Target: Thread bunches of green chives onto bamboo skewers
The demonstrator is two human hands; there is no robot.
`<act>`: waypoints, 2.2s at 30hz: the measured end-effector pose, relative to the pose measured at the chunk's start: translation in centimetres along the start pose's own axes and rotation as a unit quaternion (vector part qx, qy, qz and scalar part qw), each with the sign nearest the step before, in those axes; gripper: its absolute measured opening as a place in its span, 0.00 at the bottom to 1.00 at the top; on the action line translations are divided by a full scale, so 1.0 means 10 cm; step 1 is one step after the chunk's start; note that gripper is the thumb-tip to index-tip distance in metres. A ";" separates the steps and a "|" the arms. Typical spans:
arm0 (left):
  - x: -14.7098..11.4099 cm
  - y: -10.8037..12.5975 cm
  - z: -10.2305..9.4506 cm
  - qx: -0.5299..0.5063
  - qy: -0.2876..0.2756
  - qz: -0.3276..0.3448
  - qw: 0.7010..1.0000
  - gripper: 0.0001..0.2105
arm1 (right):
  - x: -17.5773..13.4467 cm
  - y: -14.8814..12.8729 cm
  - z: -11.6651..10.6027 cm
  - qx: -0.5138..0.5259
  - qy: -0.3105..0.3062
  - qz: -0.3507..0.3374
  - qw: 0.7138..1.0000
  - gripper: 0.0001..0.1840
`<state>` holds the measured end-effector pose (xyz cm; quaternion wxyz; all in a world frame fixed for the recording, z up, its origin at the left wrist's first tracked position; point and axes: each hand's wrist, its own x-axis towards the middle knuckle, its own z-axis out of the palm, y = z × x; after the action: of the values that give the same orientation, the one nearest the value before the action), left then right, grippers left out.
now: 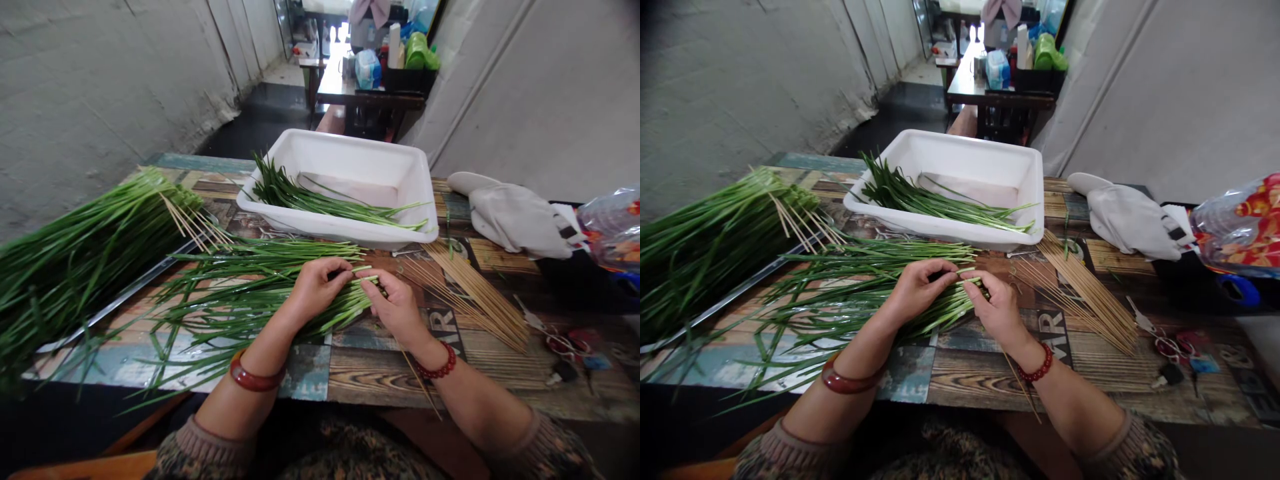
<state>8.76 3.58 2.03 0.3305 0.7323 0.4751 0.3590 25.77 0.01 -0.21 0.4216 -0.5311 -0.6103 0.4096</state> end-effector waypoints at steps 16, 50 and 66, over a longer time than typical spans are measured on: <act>-0.01 -0.05 0.02 0.000 0.007 0.024 1.000 0.06 | 0.00 0.05 0.02 -0.007 0.009 -0.010 1.000 0.14; -0.02 0.00 0.02 -0.012 0.001 0.005 1.000 0.07 | 0.01 0.03 0.02 -0.027 0.020 -0.024 0.999 0.14; -0.03 -0.04 0.05 0.014 -0.007 0.034 0.999 0.06 | 0.02 0.10 0.06 -0.013 0.036 -0.030 0.999 0.11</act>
<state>8.96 3.38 1.37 0.3114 0.7550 0.4524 0.3583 25.52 0.27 -1.34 0.4482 -0.5323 -0.6158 0.3696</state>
